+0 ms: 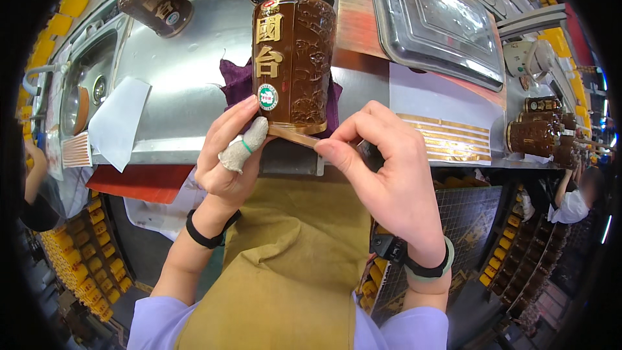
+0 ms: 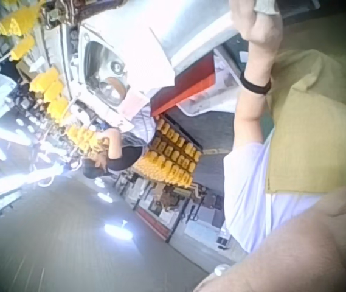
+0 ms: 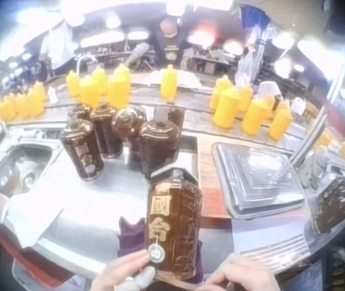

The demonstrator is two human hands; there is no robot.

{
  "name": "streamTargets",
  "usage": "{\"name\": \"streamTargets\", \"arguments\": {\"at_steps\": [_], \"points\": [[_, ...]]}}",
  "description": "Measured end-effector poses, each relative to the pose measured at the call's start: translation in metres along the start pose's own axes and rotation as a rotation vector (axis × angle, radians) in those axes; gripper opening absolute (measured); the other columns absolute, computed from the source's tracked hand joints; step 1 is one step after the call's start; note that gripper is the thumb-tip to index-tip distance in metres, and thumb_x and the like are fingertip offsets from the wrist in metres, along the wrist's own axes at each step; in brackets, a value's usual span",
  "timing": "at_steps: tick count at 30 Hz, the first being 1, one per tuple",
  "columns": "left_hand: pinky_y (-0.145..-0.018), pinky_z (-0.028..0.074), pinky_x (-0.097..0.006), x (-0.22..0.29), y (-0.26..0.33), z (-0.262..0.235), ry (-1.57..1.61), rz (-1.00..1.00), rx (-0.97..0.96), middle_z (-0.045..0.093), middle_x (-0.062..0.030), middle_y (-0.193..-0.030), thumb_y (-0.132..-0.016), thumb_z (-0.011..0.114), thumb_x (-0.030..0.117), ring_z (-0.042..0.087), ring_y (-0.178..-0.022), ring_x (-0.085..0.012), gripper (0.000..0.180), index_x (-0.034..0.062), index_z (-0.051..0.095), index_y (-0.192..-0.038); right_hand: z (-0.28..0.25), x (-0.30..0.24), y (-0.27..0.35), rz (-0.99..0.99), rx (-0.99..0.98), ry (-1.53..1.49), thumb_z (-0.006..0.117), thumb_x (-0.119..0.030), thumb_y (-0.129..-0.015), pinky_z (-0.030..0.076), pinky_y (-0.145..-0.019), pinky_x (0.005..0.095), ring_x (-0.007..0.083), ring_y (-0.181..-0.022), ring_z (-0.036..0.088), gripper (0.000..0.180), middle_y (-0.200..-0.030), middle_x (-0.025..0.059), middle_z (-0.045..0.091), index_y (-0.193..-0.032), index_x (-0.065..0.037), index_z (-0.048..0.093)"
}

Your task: Wiping glass bottles with a cloth and applying labels in an industrial production setting.

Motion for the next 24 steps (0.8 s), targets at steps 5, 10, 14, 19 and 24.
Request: {"name": "streamTargets", "arguments": {"at_steps": [5, 10, 14, 19, 24], "points": [[-0.086, 0.065, -0.043, -0.002, 0.002, 0.003, -0.058, 0.111, -0.02, 0.072, -0.0241, -0.118, -0.076, 0.073, -0.01, 0.072, -0.106, -0.0404, 0.022, -0.0158, 0.07, -0.097, 0.006, 0.023, -0.006, 0.089, 0.011, -0.004, 0.077, -0.015, -0.092, 0.044, -0.068, 0.0331, 0.0208, -0.072, 0.056, 0.019, -0.079, 0.0091, 0.06, -0.088, 0.002, 0.069], [-0.087, 0.064, -0.039, 0.0, 0.002, 0.002, -0.134, 0.136, -0.039, 0.072, -0.0211, -0.121, -0.074, 0.077, -0.006, 0.07, -0.11, -0.036, 0.028, -0.0154, 0.07, -0.1, 0.005, 0.031, -0.004, 0.099, -0.004, -0.065, 0.076, -0.016, -0.093, 0.043, -0.067, 0.0326, 0.019, -0.071, 0.056, 0.019, -0.079, 0.0086, 0.061, -0.09, 0.001, 0.07], [-0.087, 0.063, -0.038, 0.002, 0.003, 0.002, -0.129, 0.144, -0.059, 0.072, -0.0199, -0.123, -0.073, 0.079, -0.005, 0.069, -0.111, -0.0344, 0.028, -0.0129, 0.072, -0.099, 0.006, 0.033, -0.006, 0.103, -0.005, -0.021, 0.075, -0.017, -0.094, 0.043, -0.067, 0.0319, 0.0182, -0.071, 0.056, 0.02, -0.078, 0.0084, 0.061, -0.091, 0.001, 0.07], [-0.086, 0.062, -0.038, 0.003, 0.002, 0.001, -0.133, 0.134, -0.112, 0.072, -0.0182, -0.125, -0.072, 0.08, -0.003, 0.068, -0.113, -0.0332, 0.028, -0.006, 0.075, -0.1, 0.008, 0.036, -0.008, 0.109, 0.008, -0.046, 0.075, -0.018, -0.094, 0.043, -0.066, 0.0324, 0.0187, -0.07, 0.055, 0.021, -0.079, 0.0089, 0.062, -0.09, 0.001, 0.07], [-0.087, 0.062, -0.038, 0.005, -0.001, 0.003, -0.197, 0.173, -0.137, 0.071, -0.0166, -0.129, -0.074, 0.079, 0.0, 0.066, -0.115, -0.0327, 0.024, -0.0013, 0.076, -0.097, 0.01, 0.039, -0.01, 0.11, 0.003, -0.018, 0.075, -0.019, -0.094, 0.042, -0.066, 0.0331, 0.0194, -0.069, 0.055, 0.021, -0.078, 0.0092, 0.061, -0.091, 0.001, 0.07]]}}
Point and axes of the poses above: each hand's wrist, its own y-axis away from the middle knuckle, its own z-axis out of the palm, x = y × z, the point moved 2 cm from there along -y, towards the middle knuckle
